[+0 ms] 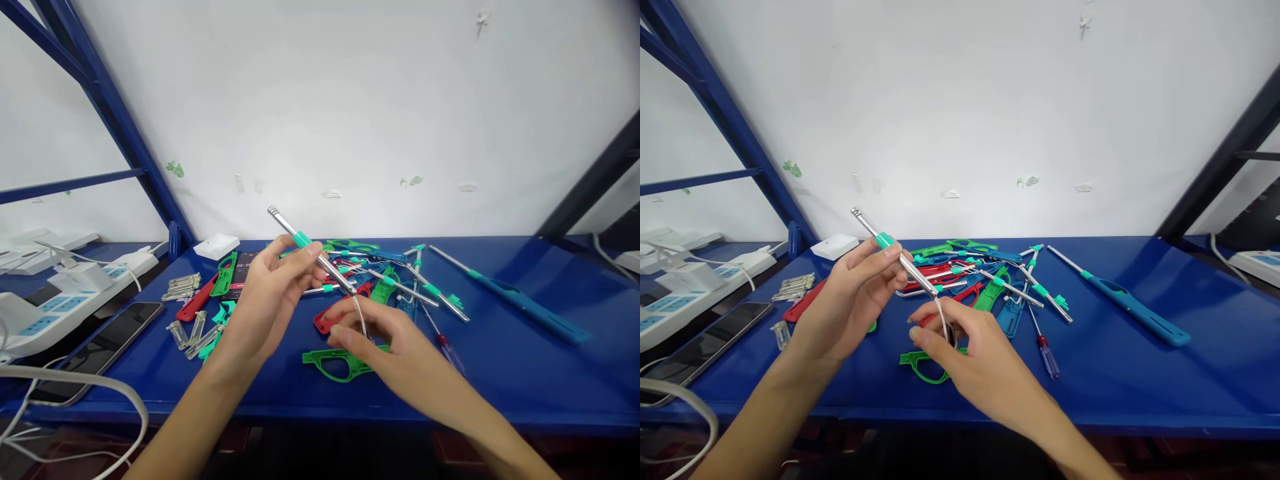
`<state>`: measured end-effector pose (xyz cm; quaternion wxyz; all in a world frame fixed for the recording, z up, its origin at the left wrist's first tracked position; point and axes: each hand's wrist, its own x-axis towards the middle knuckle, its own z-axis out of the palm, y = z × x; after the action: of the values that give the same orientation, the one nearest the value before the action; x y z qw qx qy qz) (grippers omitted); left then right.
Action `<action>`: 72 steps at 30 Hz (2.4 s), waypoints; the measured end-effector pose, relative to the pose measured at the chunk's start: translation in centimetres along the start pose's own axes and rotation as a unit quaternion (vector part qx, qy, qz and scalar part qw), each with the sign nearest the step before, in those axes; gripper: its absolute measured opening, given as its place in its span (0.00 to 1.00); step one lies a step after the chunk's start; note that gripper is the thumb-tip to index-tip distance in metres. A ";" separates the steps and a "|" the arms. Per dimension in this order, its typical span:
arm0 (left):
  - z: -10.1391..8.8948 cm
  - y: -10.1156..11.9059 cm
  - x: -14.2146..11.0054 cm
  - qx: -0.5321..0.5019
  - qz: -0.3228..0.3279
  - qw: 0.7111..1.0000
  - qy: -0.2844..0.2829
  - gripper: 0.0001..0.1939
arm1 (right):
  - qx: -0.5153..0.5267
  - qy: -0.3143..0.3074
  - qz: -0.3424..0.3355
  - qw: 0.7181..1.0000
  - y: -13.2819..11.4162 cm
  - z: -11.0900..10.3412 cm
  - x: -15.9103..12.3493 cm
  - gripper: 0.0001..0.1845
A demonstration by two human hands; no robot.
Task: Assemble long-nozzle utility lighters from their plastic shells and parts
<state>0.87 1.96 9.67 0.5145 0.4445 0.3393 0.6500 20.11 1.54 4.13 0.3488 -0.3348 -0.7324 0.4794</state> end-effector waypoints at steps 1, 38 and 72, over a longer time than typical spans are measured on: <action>-0.2 -0.2 -0.2 -0.007 -0.003 1.000 0.008 0.20 | 0.003 0.002 0.008 1.000 0.1 -0.1 0.0 0.16; -10.1 -3.1 -8.5 0.490 0.024 0.871 0.037 0.06 | -0.268 -0.041 -0.042 0.962 3.4 -1.3 -0.9 0.14; -15.5 -2.3 -10.8 0.624 0.155 0.764 -0.045 0.07 | -0.416 -0.110 -0.151 0.890 4.2 0.6 0.1 0.13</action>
<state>-11.82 -7.68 -0.63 0.0306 0.7428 0.5732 0.3445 20.22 2.69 0.09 0.1632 -0.2792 -0.9403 0.1063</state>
